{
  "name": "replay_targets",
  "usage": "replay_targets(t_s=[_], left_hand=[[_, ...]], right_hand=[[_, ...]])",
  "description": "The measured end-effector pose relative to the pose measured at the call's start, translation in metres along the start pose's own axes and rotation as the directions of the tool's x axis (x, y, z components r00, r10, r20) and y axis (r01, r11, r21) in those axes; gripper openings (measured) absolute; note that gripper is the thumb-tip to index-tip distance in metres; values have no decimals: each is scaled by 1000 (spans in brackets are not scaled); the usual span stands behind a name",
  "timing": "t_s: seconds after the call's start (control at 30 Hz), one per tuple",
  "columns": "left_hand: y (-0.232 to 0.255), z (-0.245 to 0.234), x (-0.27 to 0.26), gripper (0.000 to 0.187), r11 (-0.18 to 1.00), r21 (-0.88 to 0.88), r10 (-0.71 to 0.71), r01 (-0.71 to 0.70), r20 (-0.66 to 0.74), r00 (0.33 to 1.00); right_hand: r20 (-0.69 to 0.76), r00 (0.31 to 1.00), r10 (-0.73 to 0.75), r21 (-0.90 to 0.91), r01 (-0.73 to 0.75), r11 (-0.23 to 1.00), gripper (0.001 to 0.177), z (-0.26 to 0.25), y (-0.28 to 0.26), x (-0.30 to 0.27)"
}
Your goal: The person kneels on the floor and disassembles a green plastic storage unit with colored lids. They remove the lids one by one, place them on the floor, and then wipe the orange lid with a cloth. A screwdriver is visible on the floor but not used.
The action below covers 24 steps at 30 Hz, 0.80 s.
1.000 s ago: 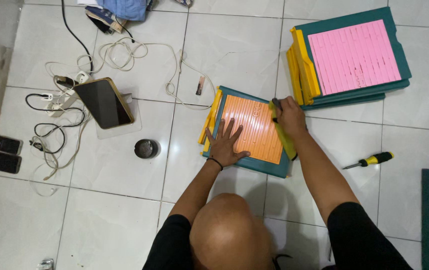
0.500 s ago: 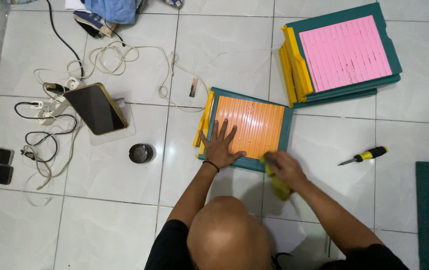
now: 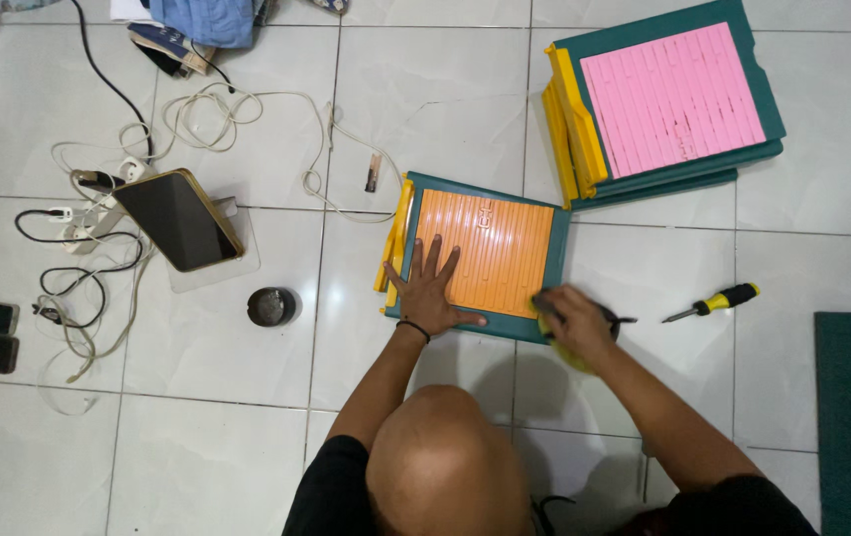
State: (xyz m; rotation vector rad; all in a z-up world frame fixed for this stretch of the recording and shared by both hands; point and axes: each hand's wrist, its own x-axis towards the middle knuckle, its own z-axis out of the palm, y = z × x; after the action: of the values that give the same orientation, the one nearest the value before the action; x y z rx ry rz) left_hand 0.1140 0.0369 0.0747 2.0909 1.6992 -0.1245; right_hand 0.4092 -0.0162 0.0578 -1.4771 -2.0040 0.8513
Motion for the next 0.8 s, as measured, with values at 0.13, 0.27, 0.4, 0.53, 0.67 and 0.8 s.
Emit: replay_targets(t_s=[0.13,0.27,0.4,0.53,0.67,0.8], left_hand=[[-1,1,0,149,1000,-8,11,-11,33,999],[-2,-2,3,149,1000,9,6,-6,51,999],[-1,-1,0,149,1000,18,21,-22,37,999],[1,-1,2,148,1000,5,-3,3,24,1000],[1,3,0,147,1000,5,-21,21,0,1000],[3,4,2,146,999,-19,-27,26,-29,999]], right_hand=[[133,987,-88,-3,89,996,37,-3,-14,-26],[-91,979,-181,115,191,975,39,-13,-17,25],[-294,955,-46,45,62,997,34,2,-21,111],[-266,955,-132,-243,66,968,33,36,-27,150],[-79,978,-191,-162,176,971,40,47,-31,107],[101,980,-173,-81,182,980,40,51,-55,50]])
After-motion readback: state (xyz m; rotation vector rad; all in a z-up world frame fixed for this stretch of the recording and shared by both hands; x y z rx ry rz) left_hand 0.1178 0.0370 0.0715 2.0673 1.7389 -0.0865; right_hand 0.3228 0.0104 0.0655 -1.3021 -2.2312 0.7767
